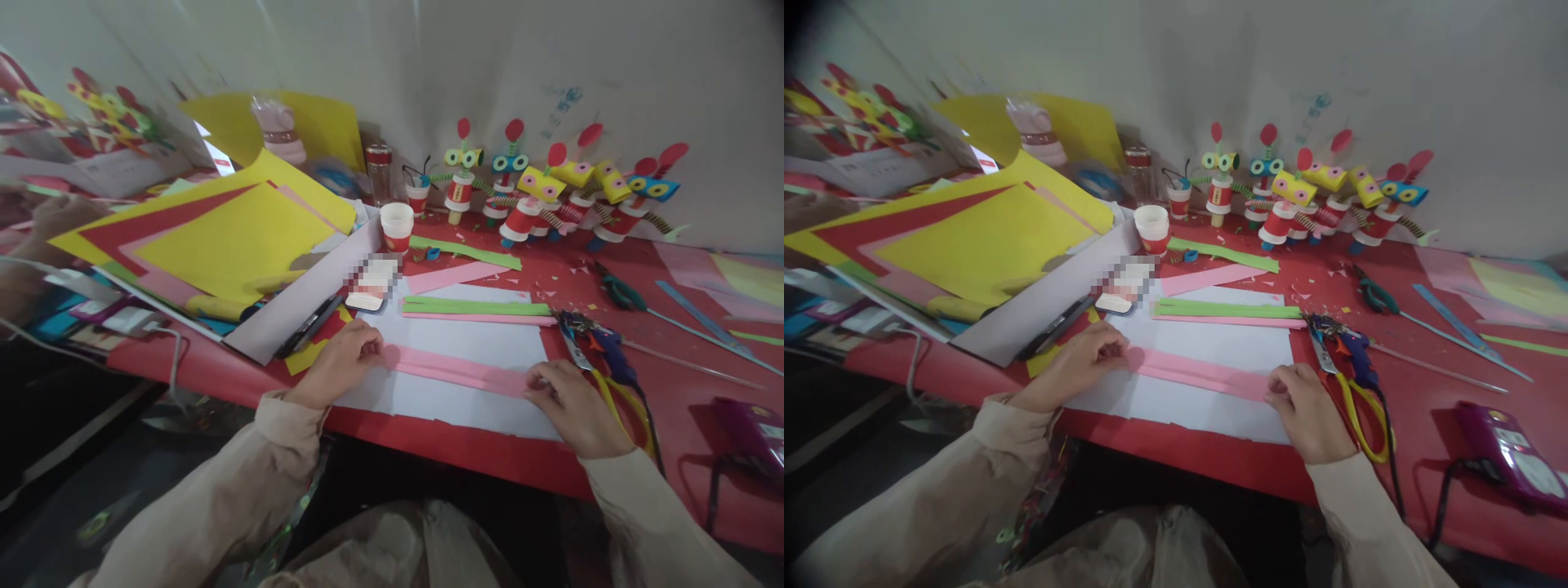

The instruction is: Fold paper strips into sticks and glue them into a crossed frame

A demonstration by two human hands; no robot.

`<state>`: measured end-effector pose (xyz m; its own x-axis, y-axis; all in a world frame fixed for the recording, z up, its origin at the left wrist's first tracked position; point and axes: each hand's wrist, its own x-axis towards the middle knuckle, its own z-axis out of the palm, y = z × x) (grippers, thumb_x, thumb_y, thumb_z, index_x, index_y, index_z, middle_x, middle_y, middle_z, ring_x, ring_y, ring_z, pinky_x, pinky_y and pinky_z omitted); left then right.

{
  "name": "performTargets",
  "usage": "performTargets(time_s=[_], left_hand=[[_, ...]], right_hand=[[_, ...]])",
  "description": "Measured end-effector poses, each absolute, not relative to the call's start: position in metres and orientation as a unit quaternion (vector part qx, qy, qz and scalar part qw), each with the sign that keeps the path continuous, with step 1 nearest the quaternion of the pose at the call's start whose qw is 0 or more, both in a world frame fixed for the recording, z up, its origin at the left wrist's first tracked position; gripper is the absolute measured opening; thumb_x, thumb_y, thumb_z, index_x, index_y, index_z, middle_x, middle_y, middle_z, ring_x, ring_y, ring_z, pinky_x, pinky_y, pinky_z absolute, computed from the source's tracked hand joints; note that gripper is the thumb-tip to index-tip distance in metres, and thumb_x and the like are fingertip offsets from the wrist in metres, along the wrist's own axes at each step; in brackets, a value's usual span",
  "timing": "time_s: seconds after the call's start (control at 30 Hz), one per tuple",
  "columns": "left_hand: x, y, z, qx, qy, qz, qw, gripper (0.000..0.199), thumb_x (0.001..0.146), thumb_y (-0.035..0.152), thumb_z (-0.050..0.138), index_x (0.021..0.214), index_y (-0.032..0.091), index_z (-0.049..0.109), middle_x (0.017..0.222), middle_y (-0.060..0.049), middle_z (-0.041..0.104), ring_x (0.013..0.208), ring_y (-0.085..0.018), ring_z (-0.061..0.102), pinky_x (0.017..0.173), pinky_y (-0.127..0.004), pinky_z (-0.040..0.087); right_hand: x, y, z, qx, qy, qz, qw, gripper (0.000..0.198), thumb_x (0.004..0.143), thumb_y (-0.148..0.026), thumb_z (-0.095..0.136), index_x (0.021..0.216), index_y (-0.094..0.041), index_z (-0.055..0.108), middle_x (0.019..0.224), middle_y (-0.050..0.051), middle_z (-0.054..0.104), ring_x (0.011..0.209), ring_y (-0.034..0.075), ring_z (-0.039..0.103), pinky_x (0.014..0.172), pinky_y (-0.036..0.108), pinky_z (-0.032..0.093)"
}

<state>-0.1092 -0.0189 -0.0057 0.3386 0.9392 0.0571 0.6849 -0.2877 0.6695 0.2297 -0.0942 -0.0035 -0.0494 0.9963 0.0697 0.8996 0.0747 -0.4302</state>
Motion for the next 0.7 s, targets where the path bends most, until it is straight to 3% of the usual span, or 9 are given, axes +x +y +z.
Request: performTargets(time_s=[0.1, 0.2, 0.33, 0.43, 0.5, 0.6, 0.7], left_hand=[[-0.106, -0.025, -0.011, 0.791, 0.497, 0.275, 0.228, 0.018, 0.075, 0.007, 0.049, 0.078, 0.017, 0.063, 0.086, -0.002, 0.053, 0.078, -0.014, 0.053, 0.071, -0.028, 0.046], [-0.099, -0.038, -0.013, 0.842, 0.452, 0.272, 0.116, 0.037, 0.077, -0.002, 0.042, 0.086, 0.022, 0.068, 0.092, -0.004, 0.055, 0.087, -0.017, 0.050, 0.079, -0.032, 0.045], [-0.089, -0.063, -0.013, 0.879, 0.436, 0.192, 0.028, 0.032, 0.081, 0.002, 0.043, 0.099, 0.016, 0.066, 0.097, -0.007, 0.059, 0.093, -0.021, 0.050, 0.086, -0.037, 0.045], [-0.085, -0.081, -0.011, 0.871, 0.457, 0.178, 0.021, 0.033, 0.086, 0.015, 0.046, 0.116, 0.012, 0.058, 0.108, -0.011, 0.059, 0.104, -0.024, 0.049, 0.093, -0.040, 0.044], [-0.083, -0.090, -0.009, 0.870, 0.460, 0.174, 0.026, 0.041, 0.089, 0.027, 0.046, 0.128, 0.017, 0.050, 0.117, -0.011, 0.056, 0.109, -0.026, 0.048, 0.093, -0.042, 0.044], [-0.078, -0.098, -0.005, 0.873, 0.461, 0.156, 0.025, 0.048, 0.090, 0.040, 0.044, 0.136, 0.027, 0.041, 0.120, -0.010, 0.054, 0.109, -0.027, 0.048, 0.090, -0.044, 0.044], [-0.071, -0.102, -0.004, 0.863, 0.483, 0.147, 0.022, 0.050, 0.090, 0.046, 0.044, 0.136, 0.029, 0.041, 0.121, -0.010, 0.053, 0.110, -0.028, 0.048, 0.090, -0.045, 0.044]], right_hand=[[0.225, -0.097, -0.003, -0.646, -0.741, 0.056, 0.175, 0.014, 0.082, -0.019, 0.046, 0.084, -0.020, 0.059, 0.088, 0.006, 0.057, 0.080, 0.019, 0.059, 0.074, 0.034, 0.049], [0.213, -0.103, -0.007, -0.570, -0.807, -0.044, 0.148, 0.036, 0.078, -0.003, 0.038, 0.100, -0.020, 0.061, 0.103, 0.009, 0.060, 0.096, 0.021, 0.058, 0.081, 0.035, 0.049], [0.194, -0.119, -0.022, -0.505, -0.845, -0.139, 0.107, 0.053, 0.075, 0.007, 0.029, 0.113, -0.016, 0.059, 0.113, 0.010, 0.061, 0.106, 0.020, 0.057, 0.085, 0.033, 0.050], [0.178, -0.129, -0.028, -0.522, -0.828, -0.170, 0.110, 0.043, 0.089, -0.009, 0.032, 0.127, -0.012, 0.051, 0.120, 0.015, 0.058, 0.112, 0.024, 0.055, 0.086, 0.036, 0.051], [0.163, -0.133, -0.025, -0.533, -0.823, -0.164, 0.105, 0.045, 0.092, -0.027, 0.039, 0.136, -0.019, 0.043, 0.128, 0.016, 0.052, 0.116, 0.028, 0.052, 0.088, 0.041, 0.050], [0.134, -0.133, -0.018, -0.573, -0.802, -0.148, 0.079, 0.052, 0.089, -0.044, 0.046, 0.139, -0.035, 0.038, 0.138, 0.014, 0.043, 0.118, 0.036, 0.048, 0.089, 0.053, 0.046], [0.113, -0.132, -0.014, -0.623, -0.764, -0.156, 0.056, 0.055, 0.084, -0.050, 0.052, 0.136, -0.045, 0.037, 0.142, 0.013, 0.039, 0.116, 0.044, 0.047, 0.086, 0.064, 0.040]])
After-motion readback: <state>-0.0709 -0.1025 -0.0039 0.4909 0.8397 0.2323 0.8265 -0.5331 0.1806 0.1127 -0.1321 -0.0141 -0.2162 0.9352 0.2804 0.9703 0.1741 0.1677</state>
